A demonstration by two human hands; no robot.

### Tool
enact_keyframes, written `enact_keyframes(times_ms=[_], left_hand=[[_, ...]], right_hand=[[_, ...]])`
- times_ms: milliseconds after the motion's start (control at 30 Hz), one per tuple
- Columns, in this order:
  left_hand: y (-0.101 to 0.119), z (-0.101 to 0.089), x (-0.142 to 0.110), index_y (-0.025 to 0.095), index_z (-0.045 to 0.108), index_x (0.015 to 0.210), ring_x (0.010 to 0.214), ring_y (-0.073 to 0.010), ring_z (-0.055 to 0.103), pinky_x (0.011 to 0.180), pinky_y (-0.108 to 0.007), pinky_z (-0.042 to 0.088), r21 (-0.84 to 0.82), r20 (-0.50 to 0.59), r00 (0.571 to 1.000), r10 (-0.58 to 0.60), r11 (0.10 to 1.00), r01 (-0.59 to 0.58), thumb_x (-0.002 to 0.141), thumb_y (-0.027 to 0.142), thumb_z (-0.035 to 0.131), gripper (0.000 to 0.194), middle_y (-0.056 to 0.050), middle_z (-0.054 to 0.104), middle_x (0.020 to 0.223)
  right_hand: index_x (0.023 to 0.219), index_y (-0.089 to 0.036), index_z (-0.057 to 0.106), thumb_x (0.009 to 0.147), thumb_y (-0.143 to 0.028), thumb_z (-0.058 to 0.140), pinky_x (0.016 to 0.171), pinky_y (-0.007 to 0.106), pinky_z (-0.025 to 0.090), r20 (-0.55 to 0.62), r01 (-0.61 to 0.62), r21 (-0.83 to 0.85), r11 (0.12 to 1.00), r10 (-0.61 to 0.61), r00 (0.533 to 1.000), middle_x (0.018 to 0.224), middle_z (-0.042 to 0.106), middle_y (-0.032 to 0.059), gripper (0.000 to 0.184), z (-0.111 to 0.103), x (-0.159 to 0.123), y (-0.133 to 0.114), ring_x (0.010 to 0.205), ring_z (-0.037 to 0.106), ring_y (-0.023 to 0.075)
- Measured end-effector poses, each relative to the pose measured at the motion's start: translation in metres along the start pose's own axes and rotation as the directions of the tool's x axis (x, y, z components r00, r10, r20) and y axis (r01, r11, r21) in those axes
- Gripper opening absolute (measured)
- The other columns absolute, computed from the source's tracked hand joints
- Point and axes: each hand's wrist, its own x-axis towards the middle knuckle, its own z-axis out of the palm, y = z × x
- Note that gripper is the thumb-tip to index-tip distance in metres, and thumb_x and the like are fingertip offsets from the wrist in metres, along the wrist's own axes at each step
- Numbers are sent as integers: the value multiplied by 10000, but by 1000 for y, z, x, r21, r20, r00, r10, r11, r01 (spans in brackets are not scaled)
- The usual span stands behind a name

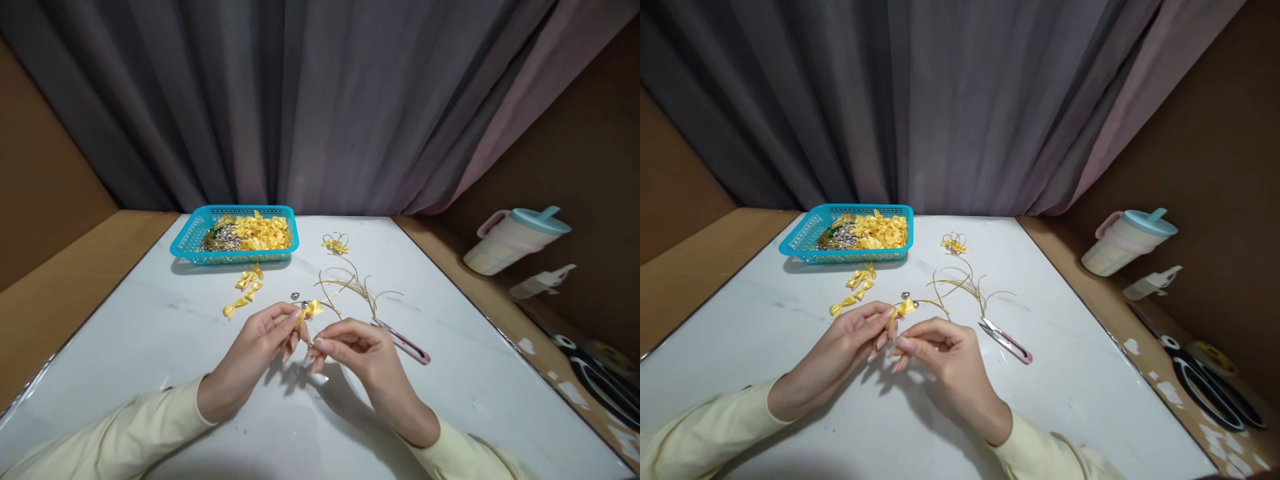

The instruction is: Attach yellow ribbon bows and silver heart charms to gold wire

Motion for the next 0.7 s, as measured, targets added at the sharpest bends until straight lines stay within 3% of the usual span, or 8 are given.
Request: enact_keyframes(times_ms=[100,200,267,700], left_hand=[[1,1,-3,143,538,747,539,-73,412,517,-184,334,66,21,999,27,997,-28,859,368,527,251,23,550,627],[3,2,-4,149,532,756,529,-76,410,511,-190,331,82,30,999,22,996,-24,865,370,516,247,19,571,633],[3,2,-5,153,529,753,525,-78,405,509,-194,327,87,26,999,21,996,-23,867,371,512,247,27,555,613],[5,3,-4,158,516,693,529,-80,368,510,-213,288,123,43,999,22,992,-27,888,367,481,288,41,493,591]], right_hand=[[731,-191,708,746,-280,690,688,300,495,-116,54,-239,969,-84,990,723,701,34,92,-7,1,-6,703,655,175],[660,-211,721,757,-265,666,760,338,438,-93,150,-480,864,-220,971,743,676,36,124,-10,1,-10,786,607,188],[638,-217,721,765,-259,650,765,354,409,-60,171,-564,808,-247,967,717,645,29,152,-10,0,-11,769,579,184],[582,-215,710,788,-196,610,835,372,339,-21,181,-617,766,-246,969,679,635,17,229,-7,-4,-15,830,560,187]])
